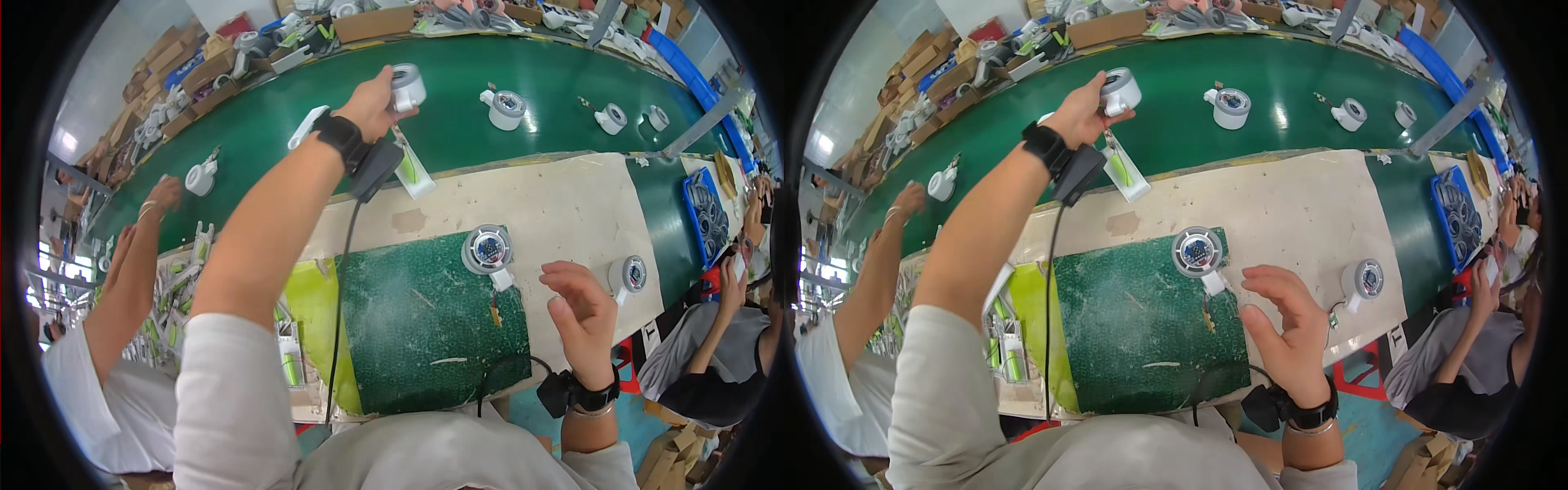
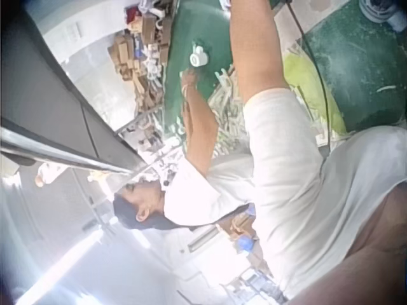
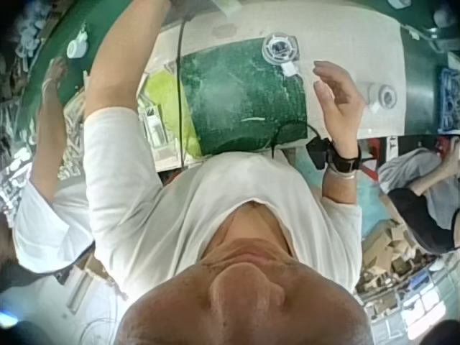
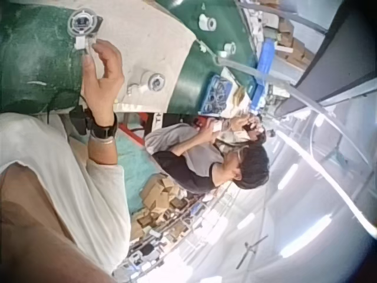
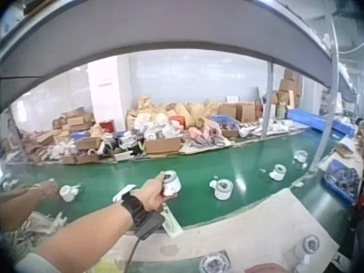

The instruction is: The worker is assembling small rechargeable fans by connecting internal electronics including circuit boards and lithium batteries into plastic housings.

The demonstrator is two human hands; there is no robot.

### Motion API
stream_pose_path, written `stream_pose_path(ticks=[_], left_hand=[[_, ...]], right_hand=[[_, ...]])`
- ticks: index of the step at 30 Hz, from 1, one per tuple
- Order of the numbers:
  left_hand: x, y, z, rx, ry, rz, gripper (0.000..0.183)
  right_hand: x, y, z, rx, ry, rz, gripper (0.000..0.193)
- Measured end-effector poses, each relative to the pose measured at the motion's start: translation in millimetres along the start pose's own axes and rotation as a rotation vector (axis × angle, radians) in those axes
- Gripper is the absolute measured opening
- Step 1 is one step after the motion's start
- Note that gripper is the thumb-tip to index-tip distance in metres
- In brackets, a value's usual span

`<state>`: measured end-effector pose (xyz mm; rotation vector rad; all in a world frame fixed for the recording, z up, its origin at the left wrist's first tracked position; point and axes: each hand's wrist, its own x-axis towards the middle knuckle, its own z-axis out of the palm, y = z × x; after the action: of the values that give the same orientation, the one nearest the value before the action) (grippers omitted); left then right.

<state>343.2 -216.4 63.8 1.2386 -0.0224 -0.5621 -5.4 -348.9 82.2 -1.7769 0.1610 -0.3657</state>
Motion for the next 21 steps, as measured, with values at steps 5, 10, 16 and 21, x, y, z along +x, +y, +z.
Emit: stream_pose_path(ticks=[5, 10, 16, 21], left_hand=[[70.1, -31.2, -43.1, 0.288, 0.036, 0.017, 0.043], [72.8, -2.6, -37.6, 1.169, 0.2, 0.116, 0.041], [-18.5, 33.4, -3.8, 1.297, -0.09, 0.468, 0.045], [-176.5, 16.2, 53.0, 1.32, -0.459, 0.555, 0.035]], right_hand=[[3.4, 11.3, -6.9, -0.004, 0.03, 0.095, 0.022], [12.7, 10.4, -8.0, -0.021, 0.067, 0.062, 0.018], [6.4, 17.6, -2.9, -0.367, -0.202, 0.041, 0.019], [-9.4, 27.8, 14.9, -0.734, -0.312, -0.166, 0.022]])
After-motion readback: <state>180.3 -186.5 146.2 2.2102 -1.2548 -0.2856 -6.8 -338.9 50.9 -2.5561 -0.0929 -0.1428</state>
